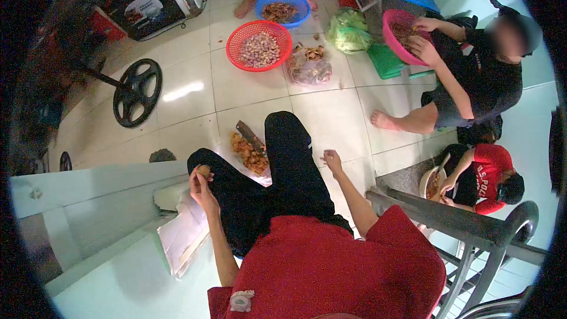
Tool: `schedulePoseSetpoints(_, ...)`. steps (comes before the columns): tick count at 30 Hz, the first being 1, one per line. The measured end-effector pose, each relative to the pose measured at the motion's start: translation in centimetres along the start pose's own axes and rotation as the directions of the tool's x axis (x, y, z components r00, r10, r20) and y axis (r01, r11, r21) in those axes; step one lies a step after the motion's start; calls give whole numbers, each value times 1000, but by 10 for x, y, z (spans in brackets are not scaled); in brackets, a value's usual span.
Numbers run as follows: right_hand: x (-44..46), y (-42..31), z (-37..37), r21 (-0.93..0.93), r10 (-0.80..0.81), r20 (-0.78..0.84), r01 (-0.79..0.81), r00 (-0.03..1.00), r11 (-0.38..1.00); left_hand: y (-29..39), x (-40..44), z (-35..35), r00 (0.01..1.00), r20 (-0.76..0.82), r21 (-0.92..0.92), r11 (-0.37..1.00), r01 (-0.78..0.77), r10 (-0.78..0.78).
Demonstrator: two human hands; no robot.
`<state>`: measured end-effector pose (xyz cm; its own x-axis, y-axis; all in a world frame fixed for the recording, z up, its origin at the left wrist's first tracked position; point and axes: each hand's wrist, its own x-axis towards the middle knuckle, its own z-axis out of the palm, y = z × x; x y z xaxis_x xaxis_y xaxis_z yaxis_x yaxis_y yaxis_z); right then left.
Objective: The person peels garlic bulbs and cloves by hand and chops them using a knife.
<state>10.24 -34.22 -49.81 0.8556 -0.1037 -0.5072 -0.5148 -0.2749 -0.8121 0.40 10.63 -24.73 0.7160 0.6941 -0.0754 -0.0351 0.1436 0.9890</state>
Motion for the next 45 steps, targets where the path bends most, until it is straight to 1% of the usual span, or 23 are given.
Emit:
schedulePoseSetpoints(4, -56, 14, -27, 162, 213, -105, -194, 971, 967, 10, -5, 6, 1000, 10, 24, 1000, -6, 6)
schedulePoseSetpoints(8, -61, 30, -50, 123, 207, -81, -196, 975, 973, 5, -7, 2, 999, 27, -3, 1000, -19, 19)
schedulePoseSetpoints(9, -22, 91, -58, -271, -46, -80, 23, 996, 962, 4, -9, -2, 999, 33, -56, 998, -39, 41)
schedulePoseSetpoints(10, 15, 148, -66, -634, -295, -73, 184, 953, 751, 2, -12, -9, 998, 37, -103, 993, -52, 56)
schedulePoseSetpoints(11, -14, 71, -67, -439, 69, -157, -132, 985, 889, 1, -13, -12, 1000, 31, -67, 998, 3, 0)
schedulePoseSetpoints(13, 1, 69, -63, -677, -230, -59, 130, 971, 724, 0, -19, -9, 999, 52, -35, 999, -9, 11)
schedulePoseSetpoints(16, 57, 115, -37, -736, -124, 43, 116, 991, 667, 0, -31, 6, 999, -19, 59, 998, 30, -29)
schedulePoseSetpoints(19, 4, 101, -8, -773, 180, -206, -273, 962, 572, -5, -29, -13, 984, 175, 128, 990, -65, 42)
schedulePoseSetpoints(21, -37, 93, 0, -686, 309, -404, -509, 861, 520, -1, -26, -1, 994, 105, 206, 978, -43, 21)
schedulePoseSetpoints(24, -70, 153, 0, -324, 317, -403, -458, 858, 828, -2, -23, 3, 999, -42, 242, 970, 25, -15)
schedulePoseSetpoints(25, -73, 184, 1, -459, -47, -388, -148, 921, 876, 2, -22, 8, 999, -36, 272, 962, -21, 32)
schedulePoseSetpoints(28, -58, 193, 0, -270, 226, -309, -313, 924, 911, -2, -11, 1, 993, 70, 241, 964, -110, 95)
schedulePoseSetpoints(29, -53, 205, 1, -365, 72, -420, -241, 904, 899, -1, -10, 4, 988, 123, 259, 958, -123, 94)
schedulePoseSetpoints(32, -56, 130, -8, -190, 133, -612, -308, 780, 932, -1, -12, 19, 996, 63, 277, 957, -83, 68)
schedulePoseSetpoints(34, -35, 171, -9, -576, -213, -560, -192, 801, 795, 2, -17, 35, 997, -54, 254, 966, -37, 52)
schedulePoseSetpoints(36, -12, 185, 1, -317, 196, -751, -605, 631, 731, 6, -16, 52, 993, -114, 181, 983, 13, 8)
schedulePoseSetpoints(37, -9, 166, -12, -165, 433, -657, -678, 617, 716, -1, -8, 36, 991, -126, 151, 988, -24, 43)
schedulePoseSetpoints(38, -1, 208, -7, -117, 366, -757, -663, 541, 740, -15, -5, 7, 999, -48, 170, 985, 16, -8)
schedulePoseSetpoints(39, -10, 167, -13, -42, 420, -773, -699, 475, 714, -25, -1, -8, 997, 30, 201, 978, 60, -68)
schedulePoseSetpoints(40, 6, 272, -15, 320, 521, -662, -426, 538, 846, -25, -1, -3, 999, 21, 182, 982, 44, -49)
schedulePoseSetpoints(41, -14, 197, -22, 484, 587, -651, -333, 482, 809, -21, -6, 6, 999, -35, 155, 987, 46, -41)
schedulePoseSetpoints(43, -16, 204, -31, 322, 559, -741, -533, 372, 782, -13, -8, 24, 995, -93, 115, 993, 39, -28)
schedulePoseSetpoints(45, -20, 224, -30, 392, 528, -770, -386, 359, 835, -4, -11, 34, 990, -143, 148, 988, 38, -16)
